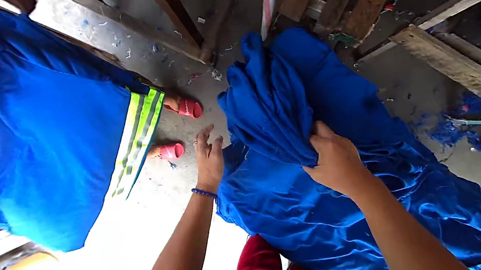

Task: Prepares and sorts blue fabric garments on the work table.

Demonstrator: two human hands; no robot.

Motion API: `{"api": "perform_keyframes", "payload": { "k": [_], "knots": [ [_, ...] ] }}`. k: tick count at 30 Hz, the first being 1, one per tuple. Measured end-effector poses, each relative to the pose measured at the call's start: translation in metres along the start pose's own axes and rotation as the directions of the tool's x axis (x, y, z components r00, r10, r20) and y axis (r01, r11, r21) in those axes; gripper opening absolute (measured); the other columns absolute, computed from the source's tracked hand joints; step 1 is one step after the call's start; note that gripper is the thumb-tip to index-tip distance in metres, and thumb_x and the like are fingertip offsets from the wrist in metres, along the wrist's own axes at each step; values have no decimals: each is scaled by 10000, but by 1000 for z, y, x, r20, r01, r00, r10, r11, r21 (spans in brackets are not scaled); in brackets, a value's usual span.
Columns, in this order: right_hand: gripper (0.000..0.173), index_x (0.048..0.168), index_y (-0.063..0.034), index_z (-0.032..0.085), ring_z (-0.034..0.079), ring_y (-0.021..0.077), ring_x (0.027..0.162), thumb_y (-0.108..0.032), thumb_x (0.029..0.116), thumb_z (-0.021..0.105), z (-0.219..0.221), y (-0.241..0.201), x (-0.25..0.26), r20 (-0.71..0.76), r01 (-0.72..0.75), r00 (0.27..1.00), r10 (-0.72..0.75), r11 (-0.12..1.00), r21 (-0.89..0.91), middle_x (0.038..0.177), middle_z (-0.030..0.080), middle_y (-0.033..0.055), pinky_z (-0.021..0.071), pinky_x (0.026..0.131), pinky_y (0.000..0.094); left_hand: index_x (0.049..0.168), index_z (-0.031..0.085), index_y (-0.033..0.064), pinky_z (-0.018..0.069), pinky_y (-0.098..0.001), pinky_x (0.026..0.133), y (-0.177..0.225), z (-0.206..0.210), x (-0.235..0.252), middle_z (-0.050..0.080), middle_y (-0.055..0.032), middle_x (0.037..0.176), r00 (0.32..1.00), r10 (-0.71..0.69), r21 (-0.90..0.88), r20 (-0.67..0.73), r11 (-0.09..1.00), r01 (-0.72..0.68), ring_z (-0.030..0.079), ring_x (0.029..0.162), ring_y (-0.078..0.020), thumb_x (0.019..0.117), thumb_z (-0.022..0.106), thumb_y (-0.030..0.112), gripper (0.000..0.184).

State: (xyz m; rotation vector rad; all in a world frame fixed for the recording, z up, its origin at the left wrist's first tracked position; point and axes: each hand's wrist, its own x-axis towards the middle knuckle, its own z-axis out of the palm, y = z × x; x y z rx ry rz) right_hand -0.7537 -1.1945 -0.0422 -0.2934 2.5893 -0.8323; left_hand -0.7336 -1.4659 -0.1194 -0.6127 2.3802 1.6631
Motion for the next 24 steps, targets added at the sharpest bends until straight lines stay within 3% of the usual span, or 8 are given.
{"api": "perform_keyframes", "payload": {
  "k": [3,6,8,12,16,19,22,24],
  "knots": [
    [327,1074,6,746,696,416,1051,-101,776,825,-4,6,9,99,13,995,-22,996,91,1491,527,227,552,805,637,1245,640,-43,470,-464,1030,-18,9,17,664,-203,1226,935,-329,77,132,944,321,615,1167,-258,1132,232,315,554],
    [445,1227,13,705,632,366,1241,-106,808,799,-6,19,19,121,76,987,-101,977,201,1482,549,209,519,974,598,1226,667,-42,471,-516,1029,-14,16,17,695,-219,1167,895,-263,263,361,949,173,653,1135,-299,1114,358,191,402],
    [489,1259,34,674,623,290,1254,-96,800,785,-6,31,25,75,82,991,-111,946,315,1395,613,206,507,1037,506,1188,690,-53,481,-548,995,-12,16,10,711,-234,1112,877,-212,326,431,943,68,672,1093,-329,1093,398,150,368],
    [494,1254,-2,638,674,84,1028,-31,790,806,-12,51,36,9,-134,987,158,803,581,1111,709,96,567,929,305,1082,706,-57,498,-543,905,-21,12,5,702,-222,991,826,-236,344,513,937,54,670,980,-322,1085,400,139,363],
    [475,1173,-108,629,683,6,958,-11,733,777,-8,71,31,-12,-195,933,359,535,822,1017,722,-54,595,855,230,1277,561,-24,536,-582,932,-10,15,19,695,-218,1065,855,-315,425,412,896,125,684,1024,-347,952,693,183,408],
    [542,1225,-109,578,676,1,990,-5,724,757,-5,73,30,-29,-194,908,419,479,856,1057,708,-52,597,873,230,1115,656,-20,558,-511,831,25,19,3,639,-216,1095,968,122,449,217,868,-210,654,979,-342,852,706,99,293],
    [504,1204,18,640,681,87,1035,-64,731,789,-12,48,28,-65,-37,994,84,848,529,1125,706,62,581,912,310,1002,653,-2,488,-367,1051,52,22,-11,543,-224,1329,785,575,194,230,764,-616,546,1265,-278,834,618,42,177],
    [406,1098,-6,737,707,284,1058,-107,709,790,-14,27,27,20,207,976,-217,951,231,1261,695,149,581,862,535,1025,631,22,336,-400,1197,77,13,-2,513,-185,1460,650,685,-2,329,689,-724,411,1443,-264,922,544,84,149]
  ]
}}
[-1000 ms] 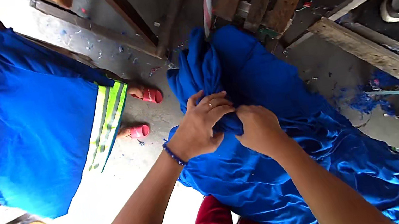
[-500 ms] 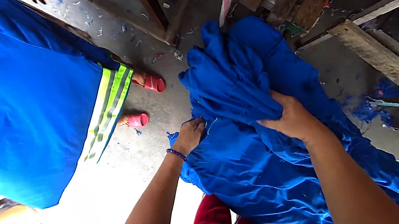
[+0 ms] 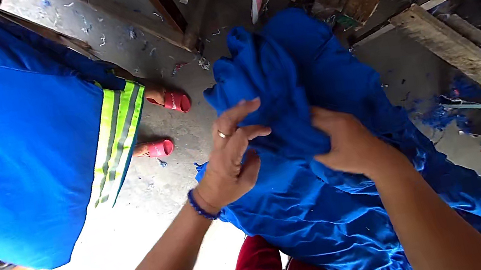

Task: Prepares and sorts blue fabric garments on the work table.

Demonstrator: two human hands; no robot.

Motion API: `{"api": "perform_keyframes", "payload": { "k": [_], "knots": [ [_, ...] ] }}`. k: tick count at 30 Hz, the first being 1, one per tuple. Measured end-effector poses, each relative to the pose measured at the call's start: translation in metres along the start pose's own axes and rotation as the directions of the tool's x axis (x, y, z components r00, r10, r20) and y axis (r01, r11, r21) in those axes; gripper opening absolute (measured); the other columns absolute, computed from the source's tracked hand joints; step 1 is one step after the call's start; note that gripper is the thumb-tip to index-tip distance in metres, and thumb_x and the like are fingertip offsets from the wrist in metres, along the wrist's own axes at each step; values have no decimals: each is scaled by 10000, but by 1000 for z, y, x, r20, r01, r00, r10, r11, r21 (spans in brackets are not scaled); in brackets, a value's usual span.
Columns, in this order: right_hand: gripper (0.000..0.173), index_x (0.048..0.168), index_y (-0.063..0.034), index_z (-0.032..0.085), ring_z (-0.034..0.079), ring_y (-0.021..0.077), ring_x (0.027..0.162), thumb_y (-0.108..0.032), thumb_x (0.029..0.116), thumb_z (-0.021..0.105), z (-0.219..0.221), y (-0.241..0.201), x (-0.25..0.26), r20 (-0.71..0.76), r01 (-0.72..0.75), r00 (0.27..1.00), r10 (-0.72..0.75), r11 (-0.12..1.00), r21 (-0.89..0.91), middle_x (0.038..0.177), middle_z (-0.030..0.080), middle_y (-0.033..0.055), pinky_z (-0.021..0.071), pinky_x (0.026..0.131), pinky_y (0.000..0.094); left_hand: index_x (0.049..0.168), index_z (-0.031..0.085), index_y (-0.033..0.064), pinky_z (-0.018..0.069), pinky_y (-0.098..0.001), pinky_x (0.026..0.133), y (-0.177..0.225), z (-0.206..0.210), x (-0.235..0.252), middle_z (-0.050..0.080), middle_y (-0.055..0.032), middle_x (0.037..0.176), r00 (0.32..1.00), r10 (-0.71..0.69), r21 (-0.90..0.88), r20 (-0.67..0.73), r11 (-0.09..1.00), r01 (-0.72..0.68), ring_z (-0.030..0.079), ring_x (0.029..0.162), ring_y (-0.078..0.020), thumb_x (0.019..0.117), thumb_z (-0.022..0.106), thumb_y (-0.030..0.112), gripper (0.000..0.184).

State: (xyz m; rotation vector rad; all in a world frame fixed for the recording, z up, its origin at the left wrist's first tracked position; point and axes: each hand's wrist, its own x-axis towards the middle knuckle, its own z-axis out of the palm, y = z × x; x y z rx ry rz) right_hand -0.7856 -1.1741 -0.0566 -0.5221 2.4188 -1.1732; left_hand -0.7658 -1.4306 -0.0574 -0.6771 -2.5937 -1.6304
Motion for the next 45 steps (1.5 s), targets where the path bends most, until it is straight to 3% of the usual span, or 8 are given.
{"api": "perform_keyframes", "payload": {
  "k": [6,11,14,21,27,34,39,45],
  "knots": [
    [218,928,-58,751,719,339,973,-61,712,784,18,-14,-14,141,226,970,-197,946,-235,1261,699,154,569,817,556,1141,775,132,220,-575,1230,-19,1,120,702,-19,1320,752,222,-42,621,967,-251,463,1446,-279,1001,320,170,478],
    [200,885,-98,735,706,283,850,-50,692,766,21,-20,-31,98,260,965,-243,937,-234,1138,736,102,551,695,470,1104,728,-38,153,-669,1220,-82,23,165,708,-230,1182,384,-356,495,852,787,-368,578,1296,-412,1117,289,404,624],
    [200,884,-85,720,704,265,846,-55,686,740,15,-15,-43,74,266,964,-256,944,-197,1185,737,76,539,675,449,1000,697,-68,427,-658,1012,-117,-19,145,698,-262,1024,515,-458,582,725,807,-103,659,1085,-440,1113,305,411,629],
    [237,977,-67,754,721,270,1008,-131,756,694,14,1,-40,40,213,977,-211,976,-48,1336,690,73,567,793,498,1614,309,91,352,-615,1130,-117,-59,25,431,-206,1577,632,-438,309,639,899,311,413,1441,-403,607,364,1034,1381],
    [328,1117,-69,761,635,208,1247,-181,814,710,2,18,-31,53,121,991,-126,989,91,1433,618,82,543,999,457,1640,212,86,98,-652,1230,-123,-57,-9,250,-183,1681,634,-510,415,581,856,308,193,1557,-412,398,1040,336,1513],
    [677,1357,72,570,630,204,1171,-38,718,766,-51,52,29,116,-51,992,40,994,94,1333,617,210,517,1010,367,1461,483,-44,99,-714,1203,-185,-20,4,499,-255,1503,709,-482,486,515,845,222,389,1464,-423,592,964,272,1042],
    [534,1291,35,623,636,309,1186,50,790,807,-48,125,85,13,-475,880,475,879,53,1238,663,244,478,1062,512,1155,662,-86,491,-611,968,-209,-23,47,700,-270,1087,722,-518,394,458,847,357,672,1068,-411,676,907,67,560],
    [526,1269,55,632,620,271,1205,65,775,812,-29,149,92,-35,-550,830,557,827,115,1261,658,229,468,1072,468,1188,645,-68,495,-545,971,-207,-55,70,691,-245,1115,733,-548,357,403,831,426,663,1074,-347,646,855,16,588]
  ]
}}
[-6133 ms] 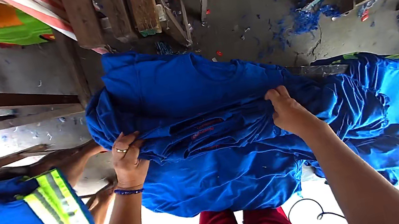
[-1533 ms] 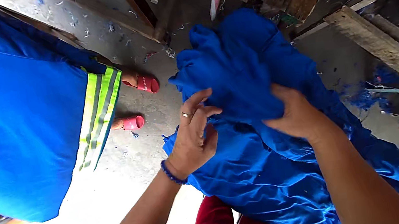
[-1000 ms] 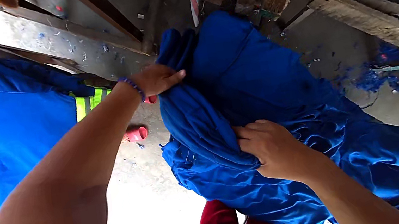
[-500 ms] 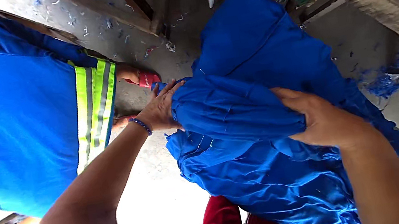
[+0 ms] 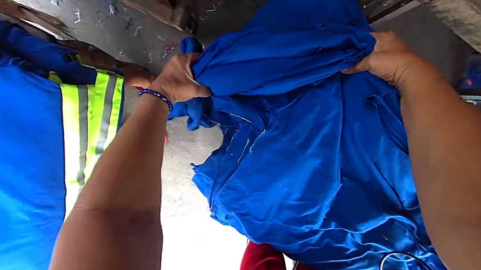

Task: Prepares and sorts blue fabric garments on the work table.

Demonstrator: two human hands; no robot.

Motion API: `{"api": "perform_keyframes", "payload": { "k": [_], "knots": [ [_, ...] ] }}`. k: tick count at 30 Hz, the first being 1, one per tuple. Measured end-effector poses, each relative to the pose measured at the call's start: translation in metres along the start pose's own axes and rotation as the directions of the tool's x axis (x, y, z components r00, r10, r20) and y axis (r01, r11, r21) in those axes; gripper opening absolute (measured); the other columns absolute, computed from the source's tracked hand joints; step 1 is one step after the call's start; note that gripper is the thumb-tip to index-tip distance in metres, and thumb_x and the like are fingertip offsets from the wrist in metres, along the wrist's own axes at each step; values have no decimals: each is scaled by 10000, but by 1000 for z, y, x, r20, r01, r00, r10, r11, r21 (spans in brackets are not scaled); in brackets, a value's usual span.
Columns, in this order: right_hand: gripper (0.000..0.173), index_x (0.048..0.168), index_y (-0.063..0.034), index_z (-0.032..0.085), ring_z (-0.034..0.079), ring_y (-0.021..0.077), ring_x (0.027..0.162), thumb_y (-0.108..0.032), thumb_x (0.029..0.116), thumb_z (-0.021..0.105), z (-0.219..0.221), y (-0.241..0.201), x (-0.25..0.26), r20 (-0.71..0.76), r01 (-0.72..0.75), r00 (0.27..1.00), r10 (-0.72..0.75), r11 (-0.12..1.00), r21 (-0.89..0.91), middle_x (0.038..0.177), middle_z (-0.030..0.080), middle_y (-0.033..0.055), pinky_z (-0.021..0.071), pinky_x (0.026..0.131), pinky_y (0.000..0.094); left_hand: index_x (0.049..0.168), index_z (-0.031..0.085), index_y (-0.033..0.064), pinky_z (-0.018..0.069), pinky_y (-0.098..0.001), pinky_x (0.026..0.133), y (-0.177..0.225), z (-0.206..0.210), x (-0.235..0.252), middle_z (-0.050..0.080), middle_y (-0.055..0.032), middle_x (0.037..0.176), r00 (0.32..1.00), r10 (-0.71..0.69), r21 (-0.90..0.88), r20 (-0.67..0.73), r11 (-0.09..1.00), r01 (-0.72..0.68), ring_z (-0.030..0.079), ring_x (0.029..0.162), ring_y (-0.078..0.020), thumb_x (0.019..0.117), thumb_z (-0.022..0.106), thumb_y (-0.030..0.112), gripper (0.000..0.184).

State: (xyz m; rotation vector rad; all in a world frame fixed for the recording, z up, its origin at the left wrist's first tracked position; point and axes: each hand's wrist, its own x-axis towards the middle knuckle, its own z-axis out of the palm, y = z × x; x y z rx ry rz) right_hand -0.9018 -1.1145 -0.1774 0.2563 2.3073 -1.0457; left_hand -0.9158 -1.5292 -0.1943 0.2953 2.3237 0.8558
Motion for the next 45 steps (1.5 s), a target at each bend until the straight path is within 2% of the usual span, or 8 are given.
{"api": "perform_keyframes", "payload": {
  "k": [12,18,24,28,34,38,42,45],
  "knots": [
    [586,1322,28,599,578,543,1205,-211,836,825,12,-17,-7,-52,-45,998,29,939,-340,1250,629,337,401,947,781,1323,529,-19,477,-664,860,151,-77,-68,649,-278,1092,970,-206,415,128,900,136,638,1040,-460,793,842,173,645],
    [737,1507,-83,492,399,566,1368,41,806,679,6,-38,-65,-393,180,833,-390,862,-473,1552,394,307,305,1017,758,1411,464,132,587,-294,653,229,-31,-130,659,15,1029,994,76,45,79,996,-80,639,875,-10,622,864,519,967],
    [484,1407,102,419,650,163,1041,-230,1061,487,44,34,-267,-507,144,851,138,867,478,1255,590,181,574,894,329,1582,187,55,590,-490,927,306,143,-161,665,-219,1196,922,-375,-560,-95,786,262,700,1067,-282,801,879,237,1059],
    [1323,1594,99,62,244,187,1542,-874,814,504,95,66,-349,-148,-54,973,178,797,601,1669,185,246,245,1255,338,1635,-2,42,438,-532,1127,332,222,-138,365,-386,1514,942,-335,-785,38,573,235,477,1378,-431,932,747,315,1063],
    [1294,1594,64,-43,355,305,1481,-103,709,886,123,46,-301,-219,-187,907,358,812,554,1608,254,313,326,1216,371,1647,96,43,454,-494,1113,307,201,-146,378,-269,1588,975,-27,-755,220,629,188,524,1369,-336,1085,487,216,707],
    [1300,1587,103,-31,239,450,1525,-112,702,897,137,69,-279,-236,-304,886,400,884,356,1623,163,378,240,1256,493,1423,529,21,591,-419,874,258,180,-178,569,-183,1377,944,-38,-386,-328,917,-97,644,1130,-257,941,654,78,501],
    [1225,1606,45,-63,297,296,1523,123,705,762,130,70,-286,-202,-246,884,423,786,568,1641,219,292,297,1236,367,1548,462,143,166,-785,1129,198,171,-175,461,-178,1564,948,61,120,-312,992,-24,289,1486,-500,767,876,315,900],
    [1046,1595,75,133,414,268,1453,181,724,702,112,66,-296,-267,-230,854,446,785,575,1576,364,279,373,1186,360,1081,771,96,238,-772,1106,190,189,-183,695,-160,1200,911,229,255,-344,956,-144,534,1309,-442,778,814,150,311]
  ]
}}
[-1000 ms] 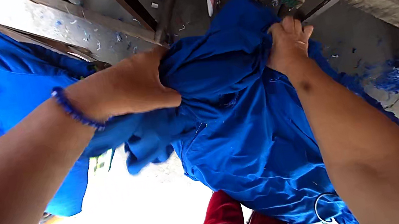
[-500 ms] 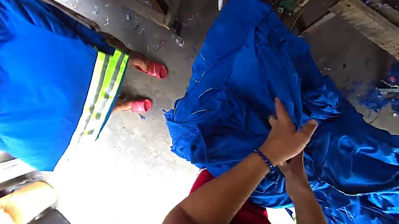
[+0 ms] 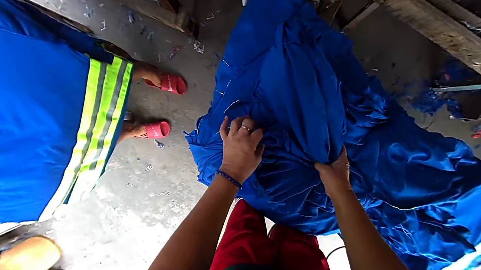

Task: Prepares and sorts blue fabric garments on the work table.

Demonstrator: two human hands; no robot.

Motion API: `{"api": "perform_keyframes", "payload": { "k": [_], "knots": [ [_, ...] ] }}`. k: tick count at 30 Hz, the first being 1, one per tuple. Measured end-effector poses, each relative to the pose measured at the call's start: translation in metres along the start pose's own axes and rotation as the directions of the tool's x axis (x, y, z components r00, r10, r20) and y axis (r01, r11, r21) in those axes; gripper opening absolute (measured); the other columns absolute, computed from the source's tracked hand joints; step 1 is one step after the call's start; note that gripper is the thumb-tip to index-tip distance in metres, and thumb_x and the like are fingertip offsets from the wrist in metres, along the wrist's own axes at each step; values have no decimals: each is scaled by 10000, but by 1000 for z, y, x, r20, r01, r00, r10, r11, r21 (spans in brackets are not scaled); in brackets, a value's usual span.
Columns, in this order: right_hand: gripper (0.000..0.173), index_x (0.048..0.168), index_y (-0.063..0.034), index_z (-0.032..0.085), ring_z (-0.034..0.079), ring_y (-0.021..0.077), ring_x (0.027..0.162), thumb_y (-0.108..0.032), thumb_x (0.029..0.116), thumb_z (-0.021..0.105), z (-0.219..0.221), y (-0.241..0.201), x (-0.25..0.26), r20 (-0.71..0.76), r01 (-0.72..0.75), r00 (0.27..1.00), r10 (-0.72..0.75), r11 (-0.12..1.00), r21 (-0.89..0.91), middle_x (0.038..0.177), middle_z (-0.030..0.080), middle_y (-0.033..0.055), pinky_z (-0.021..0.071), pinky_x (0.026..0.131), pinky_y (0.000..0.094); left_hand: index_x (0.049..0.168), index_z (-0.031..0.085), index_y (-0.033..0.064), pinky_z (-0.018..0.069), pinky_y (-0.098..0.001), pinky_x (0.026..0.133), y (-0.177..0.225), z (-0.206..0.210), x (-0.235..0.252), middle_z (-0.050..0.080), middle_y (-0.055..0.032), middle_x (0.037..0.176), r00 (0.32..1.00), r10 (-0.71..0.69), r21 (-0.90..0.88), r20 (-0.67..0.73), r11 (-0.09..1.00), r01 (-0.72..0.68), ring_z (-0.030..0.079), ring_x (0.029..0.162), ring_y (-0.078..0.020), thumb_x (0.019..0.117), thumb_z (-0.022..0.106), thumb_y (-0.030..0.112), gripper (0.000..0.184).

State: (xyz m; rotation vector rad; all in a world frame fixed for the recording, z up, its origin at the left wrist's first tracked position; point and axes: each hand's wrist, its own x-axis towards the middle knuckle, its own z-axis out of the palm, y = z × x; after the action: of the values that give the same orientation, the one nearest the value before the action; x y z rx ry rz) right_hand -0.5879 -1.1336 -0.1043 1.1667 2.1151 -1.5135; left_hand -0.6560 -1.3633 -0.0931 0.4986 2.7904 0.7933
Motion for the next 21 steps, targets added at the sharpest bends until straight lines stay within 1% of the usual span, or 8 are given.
{"api": "perform_keyframes", "payload": {
  "k": [3,7,10,12,14,16,18,21],
  "knots": [
    [835,1516,128,345,496,324,1391,122,762,704,-33,-31,-18,-78,140,984,-161,965,-222,1486,480,311,418,1149,415,945,735,25,365,-652,1117,49,0,-34,702,-205,1141,990,121,-204,-66,970,-132,580,1253,-443,748,748,58,201],
    [791,1492,126,402,550,444,1320,42,781,741,-53,-59,-25,-31,277,943,-332,831,-482,1406,537,357,438,1098,554,1084,707,-44,465,-597,1084,113,35,-73,618,-316,1314,924,232,-477,305,877,-62,585,1276,-474,821,681,-104,271],
    [1063,1604,66,166,316,500,1475,-171,805,826,-28,-44,-6,136,132,989,-49,699,-703,1612,255,346,322,1175,614,1537,422,10,302,-560,1206,125,56,-77,320,-291,1612,545,281,-349,790,937,23,291,1519,-422,848,709,-16,746],
    [1119,1632,11,113,269,477,1506,-246,814,833,-11,-27,3,155,72,985,72,651,-756,1675,127,290,359,1156,600,1497,480,0,356,-542,1177,127,51,-72,437,-257,1552,449,277,-310,849,951,-1,400,1464,-396,909,659,15,614],
    [1093,1642,-45,159,319,465,1486,-145,790,837,-9,-22,8,137,57,989,63,681,-730,1680,158,253,423,1100,610,1234,688,-27,496,-500,1053,118,27,-60,677,-212,1279,589,242,-326,771,944,40,643,1225,-346,974,550,27,299],
    [1027,1633,-97,241,445,450,1407,-97,792,830,-14,-25,4,104,68,995,4,738,-671,1642,272,234,485,1032,611,1164,711,-43,542,-461,1006,99,3,-48,712,-210,1171,828,84,-300,554,948,105,689,1124,-318,996,545,66,260],
    [996,1626,-106,268,548,466,1294,-125,800,824,-25,-24,-6,110,125,991,-72,778,-616,1609,325,246,523,949,626,1361,608,-14,450,-543,1111,71,-1,-34,555,-252,1440,955,-53,-126,292,988,93,534,1352,-387,961,624,98,415],
    [1049,1650,-171,232,427,458,1409,-383,795,803,-35,-15,-21,170,203,978,-119,726,-657,1646,295,215,386,1076,655,1566,413,77,176,-820,1106,22,12,-4,133,-367,1642,996,-40,141,82,990,28,158,1488,-615,768,836,120,904]
  ]
}}
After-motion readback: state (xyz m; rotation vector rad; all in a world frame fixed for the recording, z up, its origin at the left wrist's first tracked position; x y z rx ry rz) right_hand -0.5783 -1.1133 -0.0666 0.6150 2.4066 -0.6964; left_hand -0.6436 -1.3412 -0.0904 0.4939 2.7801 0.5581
